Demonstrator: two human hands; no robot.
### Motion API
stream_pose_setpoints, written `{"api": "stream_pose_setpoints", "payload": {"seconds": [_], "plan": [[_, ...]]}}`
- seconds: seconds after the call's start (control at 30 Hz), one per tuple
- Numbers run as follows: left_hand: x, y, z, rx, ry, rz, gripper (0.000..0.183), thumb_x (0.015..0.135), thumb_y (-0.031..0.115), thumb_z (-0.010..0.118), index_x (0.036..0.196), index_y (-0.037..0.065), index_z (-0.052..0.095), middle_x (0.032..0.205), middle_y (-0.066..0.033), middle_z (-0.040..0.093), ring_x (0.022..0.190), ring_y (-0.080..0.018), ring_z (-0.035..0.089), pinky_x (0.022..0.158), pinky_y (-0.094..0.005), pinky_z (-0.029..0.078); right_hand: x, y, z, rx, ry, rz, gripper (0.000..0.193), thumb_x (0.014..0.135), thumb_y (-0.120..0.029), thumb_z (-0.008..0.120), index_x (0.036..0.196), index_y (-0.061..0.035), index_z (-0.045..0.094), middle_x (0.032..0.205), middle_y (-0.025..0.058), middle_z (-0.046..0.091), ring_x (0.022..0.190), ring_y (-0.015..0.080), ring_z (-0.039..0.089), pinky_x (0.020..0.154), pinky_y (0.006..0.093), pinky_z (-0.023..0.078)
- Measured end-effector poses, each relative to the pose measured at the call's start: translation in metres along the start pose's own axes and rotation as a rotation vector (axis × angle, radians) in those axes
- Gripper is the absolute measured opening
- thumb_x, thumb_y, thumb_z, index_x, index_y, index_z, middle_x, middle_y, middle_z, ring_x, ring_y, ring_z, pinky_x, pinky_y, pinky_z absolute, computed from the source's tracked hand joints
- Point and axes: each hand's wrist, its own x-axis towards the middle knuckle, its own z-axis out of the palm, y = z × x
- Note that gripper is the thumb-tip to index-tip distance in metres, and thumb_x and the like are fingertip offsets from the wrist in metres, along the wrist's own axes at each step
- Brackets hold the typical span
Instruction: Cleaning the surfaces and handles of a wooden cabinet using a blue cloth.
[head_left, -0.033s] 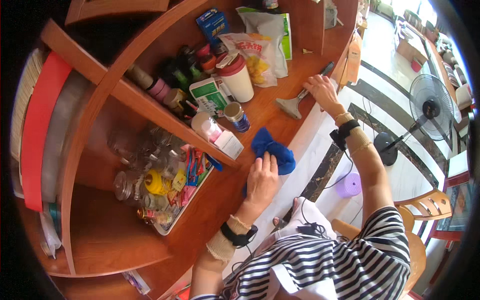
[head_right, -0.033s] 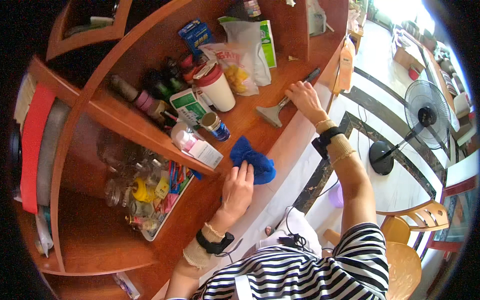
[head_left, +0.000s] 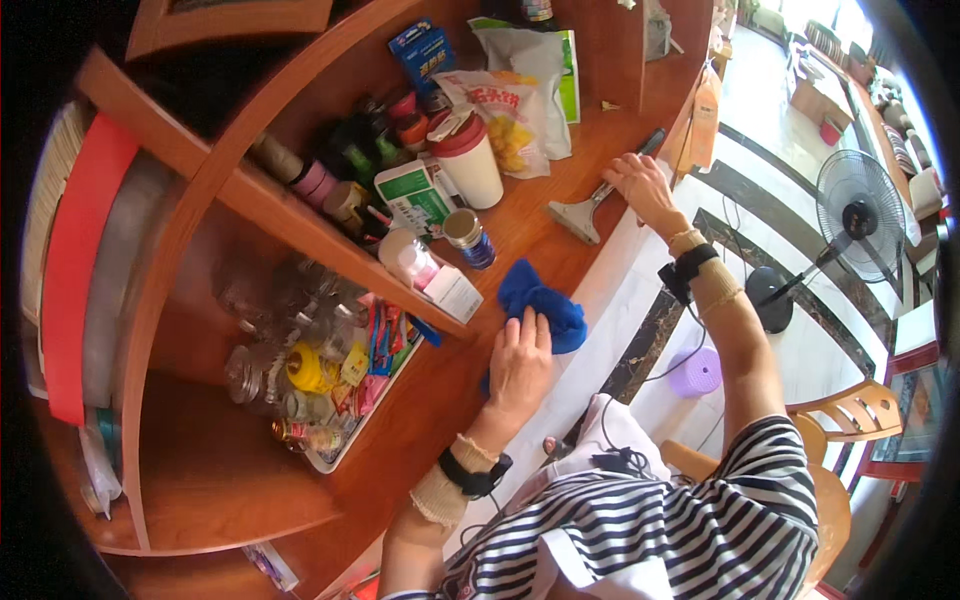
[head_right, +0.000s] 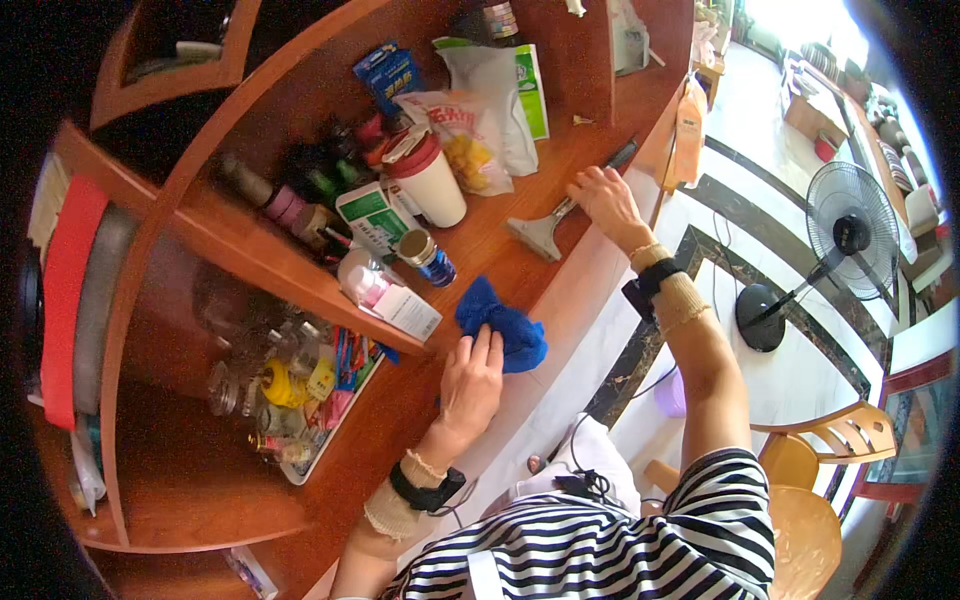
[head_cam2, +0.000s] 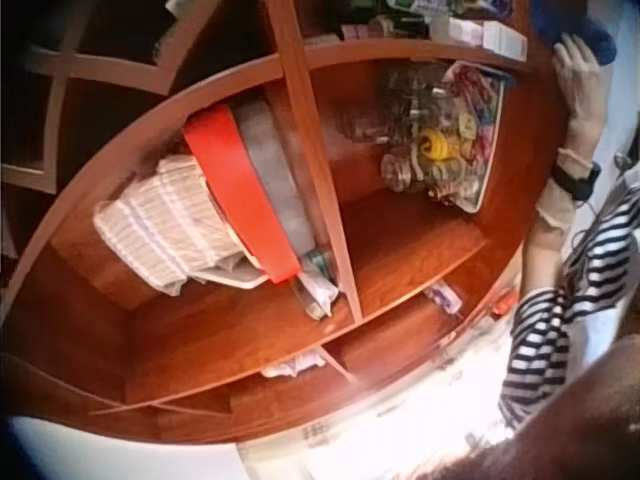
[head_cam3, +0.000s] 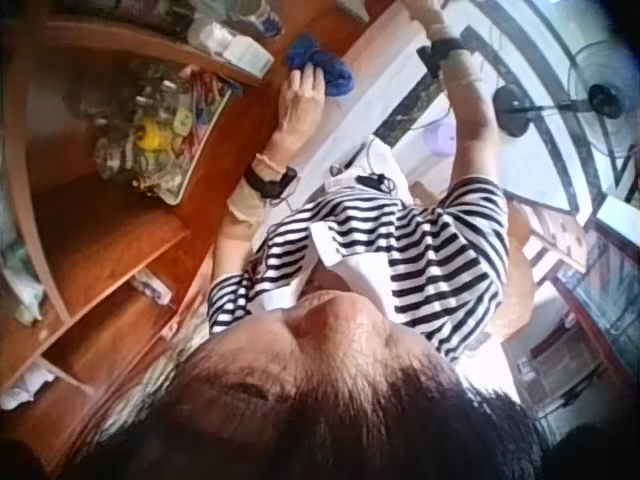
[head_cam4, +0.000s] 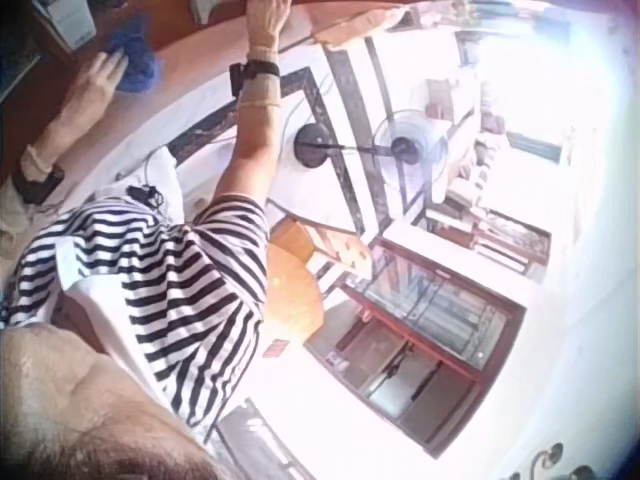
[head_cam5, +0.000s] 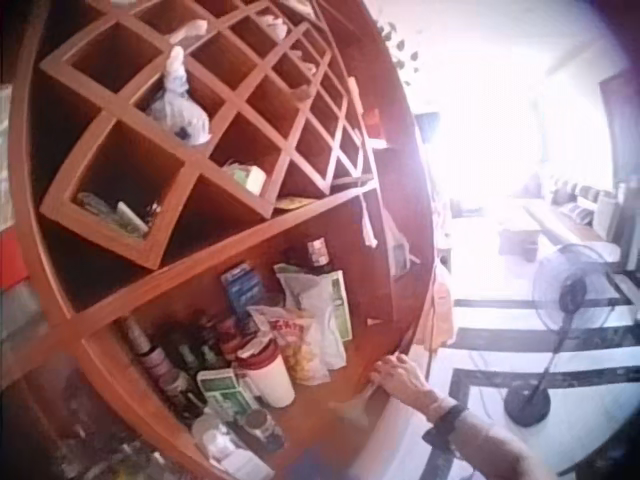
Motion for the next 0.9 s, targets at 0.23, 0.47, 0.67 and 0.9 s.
{"api": "stream_pose_setpoints", "payload": {"seconds": [0.23,0.47,0.67,0.9], "plan": [[0.037,0.003,0.020,-0.038,-0.067,0.026,0.057,0.082,0.006,0.059,0.135,-0.008,0.044,0.142,-0.0234,0.044,0.123,-0.0395,0.043,0.105,-0.0463,0.037,-0.037,0.040,-0.053,0.172,0.242,0.052,0.031,0.081,-0.007,0.057,0.111,-0.0070,0.061,0.111,0.0071,0.063,0.113,0.0271,0.056,0.097,0.0390,0.045],[0.201,0.058,0.085,-0.012,-0.011,0.047,0.063,0.084,0.004,0.054,0.142,-0.009,0.033,0.145,-0.0260,0.038,0.127,-0.0420,0.040,0.110,-0.0467,0.033,-0.110,0.131,-0.041,0.339,0.236,0.457,0.028,0.085,-0.003,0.058,0.113,-0.0041,0.060,0.111,0.0144,0.061,0.106,0.0336,0.057,0.092,0.0419,0.044],[0.386,0.104,0.144,-0.050,-0.022,0.130,0.063,0.084,0.002,0.052,0.143,-0.008,0.032,0.147,-0.0255,0.037,0.128,-0.0415,0.041,0.109,-0.0467,0.034,-0.177,0.206,-0.022,0.353,0.218,0.667,0.026,0.088,-0.002,0.057,0.114,-0.0030,0.058,0.111,0.0164,0.061,0.105,0.0359,0.056,0.090,0.0442,0.045],[0.547,0.146,0.190,0.083,-0.158,0.129,0.070,0.085,0.009,0.057,0.147,-0.003,0.028,0.152,-0.0207,0.033,0.132,-0.0378,0.039,0.110,-0.0442,0.035,-0.241,0.248,0.008,0.481,0.142,0.900,0.027,0.088,0.003,0.056,0.114,-0.0027,0.053,0.101,0.0215,0.059,0.095,0.0407,0.057,0.080,0.0468,0.047]]}}
